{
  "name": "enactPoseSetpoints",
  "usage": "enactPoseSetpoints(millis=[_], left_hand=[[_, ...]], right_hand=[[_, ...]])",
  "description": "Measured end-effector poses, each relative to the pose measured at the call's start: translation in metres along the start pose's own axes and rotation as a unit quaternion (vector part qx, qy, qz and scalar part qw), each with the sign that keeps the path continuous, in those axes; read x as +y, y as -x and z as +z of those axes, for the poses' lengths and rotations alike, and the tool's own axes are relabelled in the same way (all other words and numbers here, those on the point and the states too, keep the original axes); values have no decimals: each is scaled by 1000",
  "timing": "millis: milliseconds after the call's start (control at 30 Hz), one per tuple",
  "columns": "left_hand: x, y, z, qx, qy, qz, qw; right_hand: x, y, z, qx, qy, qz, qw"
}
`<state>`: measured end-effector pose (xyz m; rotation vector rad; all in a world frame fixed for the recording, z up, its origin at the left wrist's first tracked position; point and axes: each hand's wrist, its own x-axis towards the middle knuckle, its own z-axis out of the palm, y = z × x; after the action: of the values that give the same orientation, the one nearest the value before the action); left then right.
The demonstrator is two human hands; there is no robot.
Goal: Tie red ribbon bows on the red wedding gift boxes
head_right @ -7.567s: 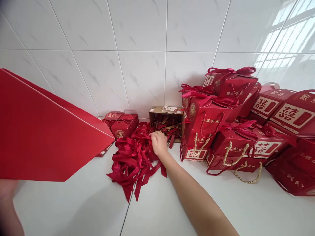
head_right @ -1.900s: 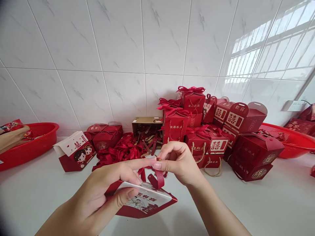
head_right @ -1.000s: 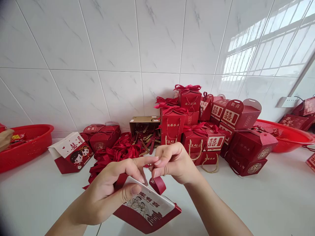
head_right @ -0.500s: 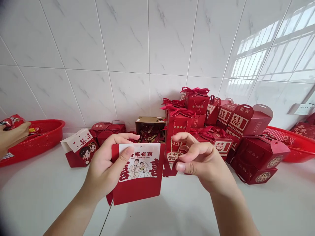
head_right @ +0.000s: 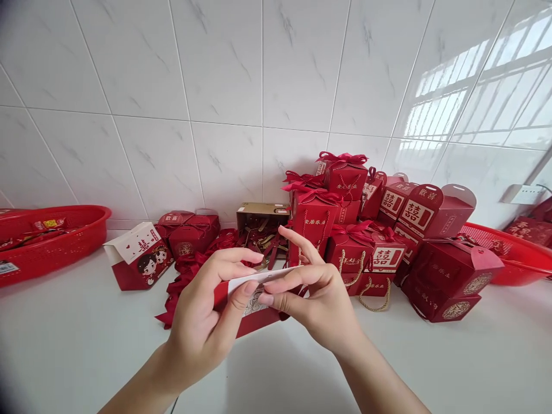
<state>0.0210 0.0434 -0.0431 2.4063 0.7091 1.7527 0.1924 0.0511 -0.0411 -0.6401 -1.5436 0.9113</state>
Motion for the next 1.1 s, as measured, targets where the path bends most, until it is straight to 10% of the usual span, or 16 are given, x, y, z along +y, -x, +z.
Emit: enactPoseSetpoints(millis=[900,1100], left_hand=[[0,-2,-1,-15,19,-2,1000],[2,1,3,-5,45,-7,999]], right_hand=[[1,4,-4,-5,-66,42,997],[6,1,0,82,-18,-36,996]])
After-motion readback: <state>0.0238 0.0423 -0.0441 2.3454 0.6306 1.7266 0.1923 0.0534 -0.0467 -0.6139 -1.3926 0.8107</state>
